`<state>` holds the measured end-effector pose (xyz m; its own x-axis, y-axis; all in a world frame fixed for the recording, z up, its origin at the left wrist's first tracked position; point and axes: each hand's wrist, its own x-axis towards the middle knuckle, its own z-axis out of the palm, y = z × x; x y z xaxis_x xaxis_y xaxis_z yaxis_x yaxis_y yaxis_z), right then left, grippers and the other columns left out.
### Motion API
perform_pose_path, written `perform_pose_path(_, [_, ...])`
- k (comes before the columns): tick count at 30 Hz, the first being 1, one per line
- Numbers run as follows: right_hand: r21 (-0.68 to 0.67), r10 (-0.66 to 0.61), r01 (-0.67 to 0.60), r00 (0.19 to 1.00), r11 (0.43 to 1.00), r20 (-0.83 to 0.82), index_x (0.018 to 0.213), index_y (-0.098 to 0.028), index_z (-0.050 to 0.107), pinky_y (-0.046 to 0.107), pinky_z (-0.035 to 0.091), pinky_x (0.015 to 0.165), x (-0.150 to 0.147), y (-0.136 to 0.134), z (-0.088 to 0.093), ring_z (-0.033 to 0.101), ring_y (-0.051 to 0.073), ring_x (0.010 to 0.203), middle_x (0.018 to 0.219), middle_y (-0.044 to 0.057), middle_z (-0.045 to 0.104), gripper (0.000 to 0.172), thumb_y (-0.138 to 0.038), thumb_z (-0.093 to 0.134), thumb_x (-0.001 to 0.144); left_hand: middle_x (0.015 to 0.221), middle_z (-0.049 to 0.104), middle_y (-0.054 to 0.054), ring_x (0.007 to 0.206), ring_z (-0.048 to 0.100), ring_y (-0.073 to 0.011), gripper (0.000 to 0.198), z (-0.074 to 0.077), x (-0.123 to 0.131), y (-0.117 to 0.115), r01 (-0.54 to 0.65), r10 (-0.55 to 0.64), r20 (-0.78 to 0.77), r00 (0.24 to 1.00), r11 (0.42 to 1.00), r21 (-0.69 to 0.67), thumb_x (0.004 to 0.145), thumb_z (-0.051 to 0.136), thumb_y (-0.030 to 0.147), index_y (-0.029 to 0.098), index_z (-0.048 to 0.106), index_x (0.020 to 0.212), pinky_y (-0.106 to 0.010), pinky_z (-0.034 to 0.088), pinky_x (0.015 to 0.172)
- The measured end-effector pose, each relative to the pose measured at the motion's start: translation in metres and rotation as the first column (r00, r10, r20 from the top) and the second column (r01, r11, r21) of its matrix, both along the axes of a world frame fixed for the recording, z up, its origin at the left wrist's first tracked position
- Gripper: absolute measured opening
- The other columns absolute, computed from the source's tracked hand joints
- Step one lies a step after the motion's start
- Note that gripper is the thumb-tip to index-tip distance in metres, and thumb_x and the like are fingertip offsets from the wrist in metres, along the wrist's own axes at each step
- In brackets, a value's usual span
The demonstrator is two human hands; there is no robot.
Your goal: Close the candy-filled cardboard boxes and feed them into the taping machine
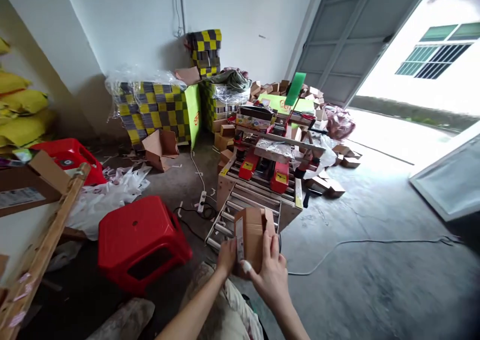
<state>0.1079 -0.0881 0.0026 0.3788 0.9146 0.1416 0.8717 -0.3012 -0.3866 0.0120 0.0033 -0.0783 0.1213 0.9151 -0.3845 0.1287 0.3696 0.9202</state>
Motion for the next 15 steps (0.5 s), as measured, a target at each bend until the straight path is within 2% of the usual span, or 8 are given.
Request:
perform_pose_path(3, [-0.059,0.083,-0.074,0.984,0.995,0.158,0.145,-0.019,0.013,0.053,0.032,0.096,0.0,0.006,-0.015,0.016,0.041,0.133,0.151,0.013,0.01,0.095,-0.043,0.063,0.067,0.132,0.046,-0.018,0.128,0.035,-0.0344,0.026,-0.009,0.013,0.009,0.063,-0.051,-0.157,0.986,0.995,0.077,0.075,0.053,0.029,0.014,0.065,0.093,-0.049,0.029,0.104])
perform_pose_path(5, [-0.084,0.133,-0.117,0.966,0.99,0.222,0.144,-0.018,0.016,0.05,0.031,0.098,0.001,0.018,-0.021,0.009,0.036,0.136,0.151,0.011,0.01,0.095,-0.038,0.064,0.065,0.133,0.045,-0.017,0.128,0.036,-0.032,0.029,-0.014,0.004,0.014,0.103,-0.077,-0.203,0.976,0.987,0.124,0.072,0.055,0.025,0.014,0.065,0.098,-0.045,0.027,0.106])
perform_pose_path(7, [-0.09,0.137,-0.118,0.956,0.989,0.261,0.143,-0.016,0.019,0.048,0.032,0.098,0.011,0.041,-0.023,0.009,0.033,0.137,0.15,0.012,0.012,0.09,-0.038,0.061,0.067,0.125,0.052,-0.014,0.123,0.044,-0.0273,0.031,-0.017,-0.016,0.013,0.145,-0.106,-0.205,0.973,0.971,0.187,0.071,0.057,0.025,0.016,0.065,0.1,-0.04,0.032,0.106])
perform_pose_path(9, [-0.073,0.113,-0.096,0.951,0.993,0.287,0.141,-0.013,0.022,0.049,0.033,0.096,0.031,0.078,-0.024,0.012,0.034,0.136,0.149,0.015,0.015,0.086,-0.043,0.059,0.07,0.119,0.057,-0.012,0.116,0.051,-0.0246,0.033,-0.021,-0.047,0.004,0.154,-0.114,-0.175,0.978,0.959,0.237,0.073,0.057,0.03,0.018,0.064,0.103,-0.039,0.039,0.102])
perform_pose_path(11, [-0.034,0.082,-0.076,0.952,0.997,0.295,0.139,-0.012,0.027,0.05,0.035,0.093,0.059,0.129,-0.021,0.018,0.036,0.133,0.147,0.019,0.02,0.083,-0.047,0.059,0.071,0.116,0.06,-0.011,0.108,0.057,-0.0249,0.036,-0.027,-0.085,-0.012,0.095,-0.071,-0.119,0.99,0.973,0.211,0.075,0.056,0.038,0.02,0.064,0.104,-0.04,0.046,0.095])
perform_pose_path(13, [0.016,0.053,-0.06,0.96,0.998,0.274,0.135,-0.01,0.032,0.05,0.036,0.091,0.091,0.186,-0.015,0.022,0.037,0.129,0.143,0.023,0.025,0.08,-0.051,0.059,0.071,0.112,0.064,-0.011,0.101,0.062,-0.027,0.039,-0.034,-0.128,-0.035,-0.04,0.047,-0.068,0.997,0.993,0.108,0.072,0.059,0.047,0.022,0.064,0.101,-0.041,0.051,0.089])
perform_pose_path(15, [0.028,0.052,-0.061,0.964,0.998,0.26,0.134,-0.007,0.036,0.051,0.035,0.09,0.12,0.236,-0.004,0.025,0.038,0.127,0.139,0.025,0.029,0.078,-0.052,0.056,0.074,0.106,0.067,-0.009,0.1,0.062,-0.0304,0.041,-0.042,-0.172,-0.06,-0.205,0.207,-0.056,0.977,0.978,0.032,0.063,0.065,0.055,0.027,0.066,0.094,-0.044,0.052,0.088])
